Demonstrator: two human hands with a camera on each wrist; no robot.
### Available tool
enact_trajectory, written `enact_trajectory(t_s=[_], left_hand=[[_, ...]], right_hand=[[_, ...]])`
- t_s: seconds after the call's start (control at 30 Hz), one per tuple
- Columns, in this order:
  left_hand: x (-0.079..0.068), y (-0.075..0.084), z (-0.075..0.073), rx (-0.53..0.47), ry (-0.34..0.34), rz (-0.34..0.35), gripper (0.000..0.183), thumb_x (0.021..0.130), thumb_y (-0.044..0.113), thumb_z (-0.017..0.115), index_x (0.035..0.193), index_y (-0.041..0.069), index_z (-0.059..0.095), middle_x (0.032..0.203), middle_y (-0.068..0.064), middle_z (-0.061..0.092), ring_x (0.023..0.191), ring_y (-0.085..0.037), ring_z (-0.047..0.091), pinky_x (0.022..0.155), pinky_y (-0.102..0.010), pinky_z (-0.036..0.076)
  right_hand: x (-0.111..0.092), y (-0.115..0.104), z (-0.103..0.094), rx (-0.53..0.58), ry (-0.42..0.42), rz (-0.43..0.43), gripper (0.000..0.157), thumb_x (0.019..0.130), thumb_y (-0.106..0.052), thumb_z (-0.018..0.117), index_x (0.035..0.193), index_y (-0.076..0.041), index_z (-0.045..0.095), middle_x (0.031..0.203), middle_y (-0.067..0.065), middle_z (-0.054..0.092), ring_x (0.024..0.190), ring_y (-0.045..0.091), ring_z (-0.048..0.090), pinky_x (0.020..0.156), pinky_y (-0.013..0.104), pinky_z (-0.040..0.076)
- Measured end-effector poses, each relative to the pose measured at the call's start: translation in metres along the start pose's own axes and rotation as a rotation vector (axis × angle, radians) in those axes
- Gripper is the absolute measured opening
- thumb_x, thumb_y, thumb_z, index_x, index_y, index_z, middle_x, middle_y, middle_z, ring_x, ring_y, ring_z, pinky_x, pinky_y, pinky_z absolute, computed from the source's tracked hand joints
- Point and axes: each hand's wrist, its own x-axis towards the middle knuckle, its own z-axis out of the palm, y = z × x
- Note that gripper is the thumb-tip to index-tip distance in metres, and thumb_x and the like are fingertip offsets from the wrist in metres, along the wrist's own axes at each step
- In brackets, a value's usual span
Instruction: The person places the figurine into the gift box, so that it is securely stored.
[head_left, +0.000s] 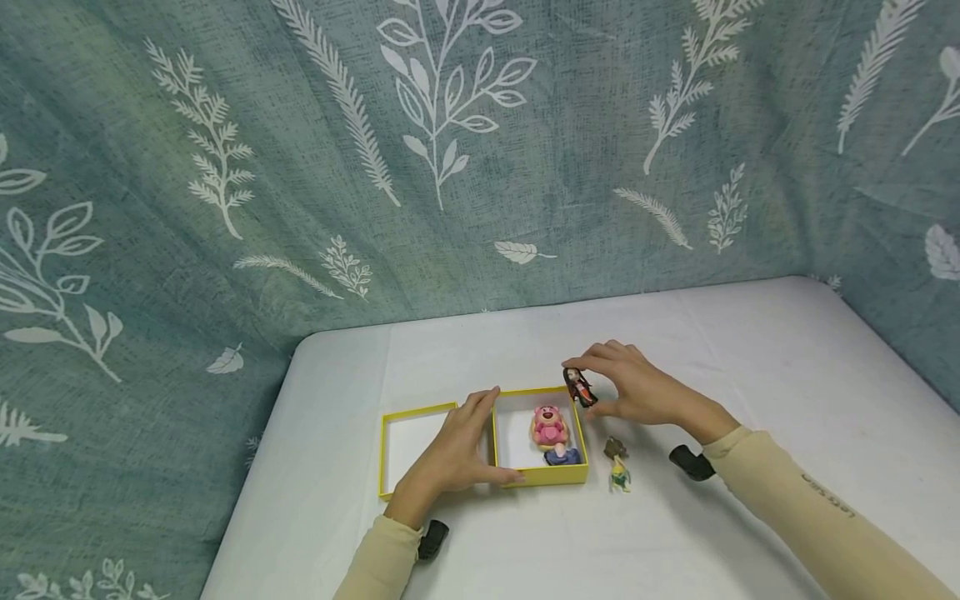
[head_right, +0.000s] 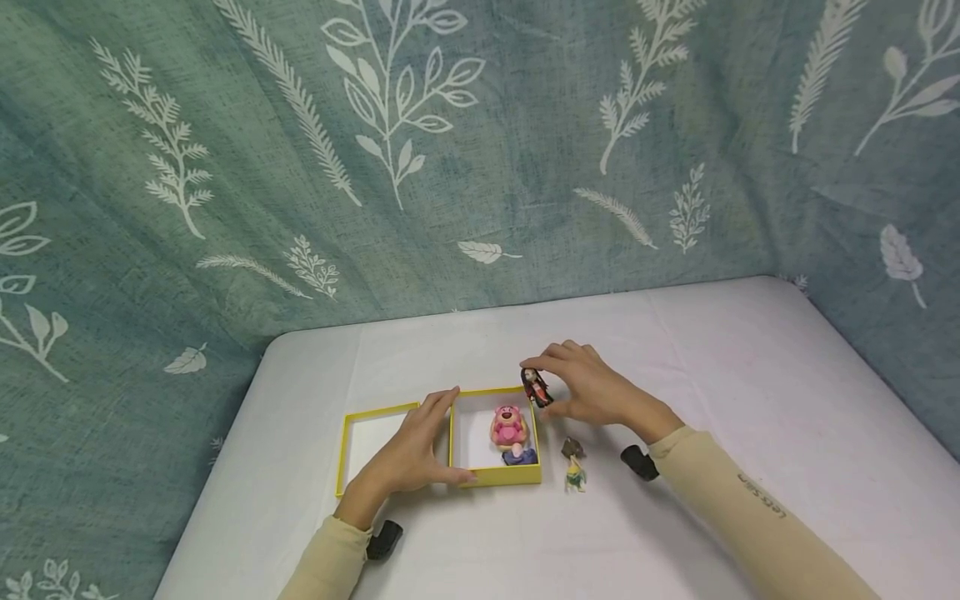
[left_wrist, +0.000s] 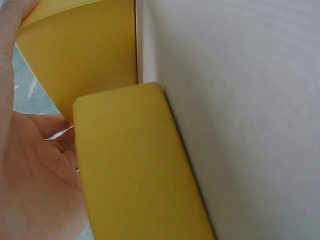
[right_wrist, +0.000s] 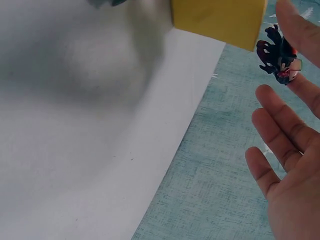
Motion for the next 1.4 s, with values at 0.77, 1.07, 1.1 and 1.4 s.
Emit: enact_trajectory(t_s=[0.77, 1.07, 1.1, 1.4], left_hand=[[0.0, 0.0, 0.001, 0.006, 0.004, -0.001, 0.123, 0.062, 0.07, 0.079, 0.157, 0.019, 0.02, 0.155, 0.001, 0.032, 0.139, -0.025, 0.037, 0.112, -0.047, 0.036], [0.0, 0.0, 0.0, 0.003, -0.001, -0.006, 0.123, 0.063, 0.072, 0.078, 0.157, 0.02, 0.019, 0.155, 0.002, 0.031, 0.136, -0.026, 0.039, 0.108, -0.047, 0.041], [0.0, 0.0, 0.0, 0.003, 0.0, -0.005, 0.123, 0.063, 0.072, 0.078, 0.157, 0.02, 0.019, 0.155, 0.002, 0.031, 0.136, -0.026, 0.039, 0.108, -0.047, 0.04], [0.0, 0.001, -0.001, 0.01, 0.006, 0.0, 0.123, 0.062, 0.073, 0.077, 0.157, 0.022, 0.019, 0.155, 0.004, 0.031, 0.133, -0.026, 0.04, 0.107, -0.046, 0.041]], right_hand=[[0.002, -0.018, 0.004, 0.076, 0.011, -0.05, 0.072, 0.074, -0.029, 0.086, 0.138, -0.021, 0.055, 0.122, -0.004, 0.059, 0.115, 0.017, 0.049, 0.094, 0.045, 0.036], [0.004, -0.024, 0.009, 0.081, -0.001, -0.061, 0.073, 0.072, -0.035, 0.086, 0.137, -0.02, 0.057, 0.118, -0.005, 0.06, 0.11, 0.014, 0.049, 0.094, 0.043, 0.037], [0.005, -0.025, 0.01, 0.079, -0.002, -0.068, 0.073, 0.071, -0.036, 0.086, 0.136, -0.02, 0.057, 0.117, -0.006, 0.06, 0.109, 0.014, 0.05, 0.093, 0.042, 0.037], [0.008, -0.033, 0.02, 0.095, -0.024, -0.112, 0.072, 0.072, -0.036, 0.086, 0.137, -0.019, 0.057, 0.112, -0.009, 0.056, 0.1, 0.017, 0.048, 0.09, 0.038, 0.035]])
